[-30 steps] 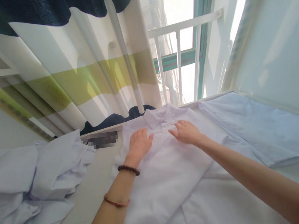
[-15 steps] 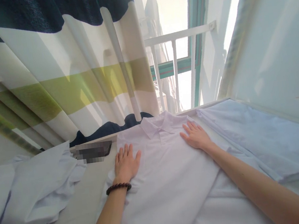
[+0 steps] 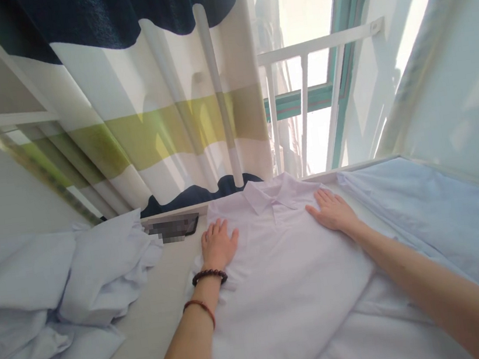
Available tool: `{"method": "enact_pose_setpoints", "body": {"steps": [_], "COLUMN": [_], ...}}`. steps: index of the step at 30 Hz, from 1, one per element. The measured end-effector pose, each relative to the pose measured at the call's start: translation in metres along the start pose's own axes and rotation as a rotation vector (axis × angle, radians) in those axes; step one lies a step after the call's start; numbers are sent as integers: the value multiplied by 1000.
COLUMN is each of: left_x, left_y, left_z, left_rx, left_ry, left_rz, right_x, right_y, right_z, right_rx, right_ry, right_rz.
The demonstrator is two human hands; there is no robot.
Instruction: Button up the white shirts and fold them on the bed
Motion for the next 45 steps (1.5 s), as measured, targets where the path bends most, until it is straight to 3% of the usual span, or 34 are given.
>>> {"method": "enact_pose_setpoints", "body": {"steps": [10, 16, 21, 26, 29, 33, 37, 42, 45], "left_x": [2, -13, -30, -32, -31, -15, -2, 5, 8], "left_y": [4, -27, -35, -38, -55, -95, -120, -112, -100], "left_z": [6, 23, 18, 13, 25, 39, 63, 84, 91], "left_rx": [-51, 11, -124, -214, -272, -61, 52, 19, -41], "left_ry": [-34, -77, -71, -66, -104, -112, -114, -115, -100], "left_rz": [-10, 6, 19, -79, -164, -163, -242, -286, -280], "right_x": [4, 6, 7, 7, 2, -17, -27, -22, -23], "right_y": [-11, -15, -20, -25, -26, -41, -66, -73, -66], "right_z": [-1, 2, 4, 5, 14, 42, 64, 75, 81], "right_rx": [-8, -7, -9, -35, -57, -81, 74, 230, 195], "right_ry": [-8, -18, -16, -33, -43, -78, -116, -155, -185], "right_rz": [-35, -9, -5, 33, 93, 101, 116, 215, 237]}}
Point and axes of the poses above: each hand's wrist, its own y-axis away from the middle knuckle, its own z-axis out of the back of the hand, x = y × z, the point moved 6 cm from there along -y, towards the middle knuckle, and after that the axes turned 13 degrees about x, right-handed, at the moved point
